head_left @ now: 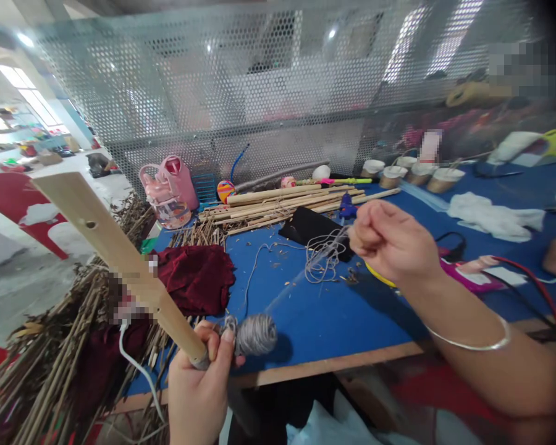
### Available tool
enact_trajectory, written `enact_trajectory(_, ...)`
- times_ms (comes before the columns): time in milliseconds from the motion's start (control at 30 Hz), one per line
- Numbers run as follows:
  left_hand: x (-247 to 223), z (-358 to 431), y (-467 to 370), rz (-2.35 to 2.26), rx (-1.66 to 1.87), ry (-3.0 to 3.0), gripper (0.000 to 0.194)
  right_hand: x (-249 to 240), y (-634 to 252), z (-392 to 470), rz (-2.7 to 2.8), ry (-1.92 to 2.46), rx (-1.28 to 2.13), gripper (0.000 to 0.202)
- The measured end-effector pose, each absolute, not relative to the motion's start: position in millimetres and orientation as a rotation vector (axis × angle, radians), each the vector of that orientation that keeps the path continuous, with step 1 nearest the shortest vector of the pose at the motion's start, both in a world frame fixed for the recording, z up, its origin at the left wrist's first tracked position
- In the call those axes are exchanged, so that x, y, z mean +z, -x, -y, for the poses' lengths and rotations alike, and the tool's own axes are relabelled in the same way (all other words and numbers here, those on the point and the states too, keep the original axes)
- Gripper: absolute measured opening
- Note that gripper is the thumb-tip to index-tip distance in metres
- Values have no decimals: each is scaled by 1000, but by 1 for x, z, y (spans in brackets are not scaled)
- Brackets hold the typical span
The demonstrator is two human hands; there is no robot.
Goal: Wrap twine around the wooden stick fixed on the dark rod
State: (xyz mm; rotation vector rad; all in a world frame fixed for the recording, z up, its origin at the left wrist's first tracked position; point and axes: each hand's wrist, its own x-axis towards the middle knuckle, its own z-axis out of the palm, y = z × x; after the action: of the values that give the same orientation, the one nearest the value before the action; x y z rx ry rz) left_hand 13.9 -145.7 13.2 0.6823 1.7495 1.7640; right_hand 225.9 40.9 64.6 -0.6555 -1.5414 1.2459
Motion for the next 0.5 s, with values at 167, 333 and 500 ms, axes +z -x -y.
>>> enact_trajectory(167,12,146,-10,-1778,1782,-641,43,44,-234,-61,2423,1274,563,20)
enact_trajectory(333,8,142,-7,-1736,1659,-723,45,45,-210,2,2690,916,395,60)
enact_trajectory(500,1,136,-20,-1622,1655,-839,44,58,-181,49,2838,446,940,61)
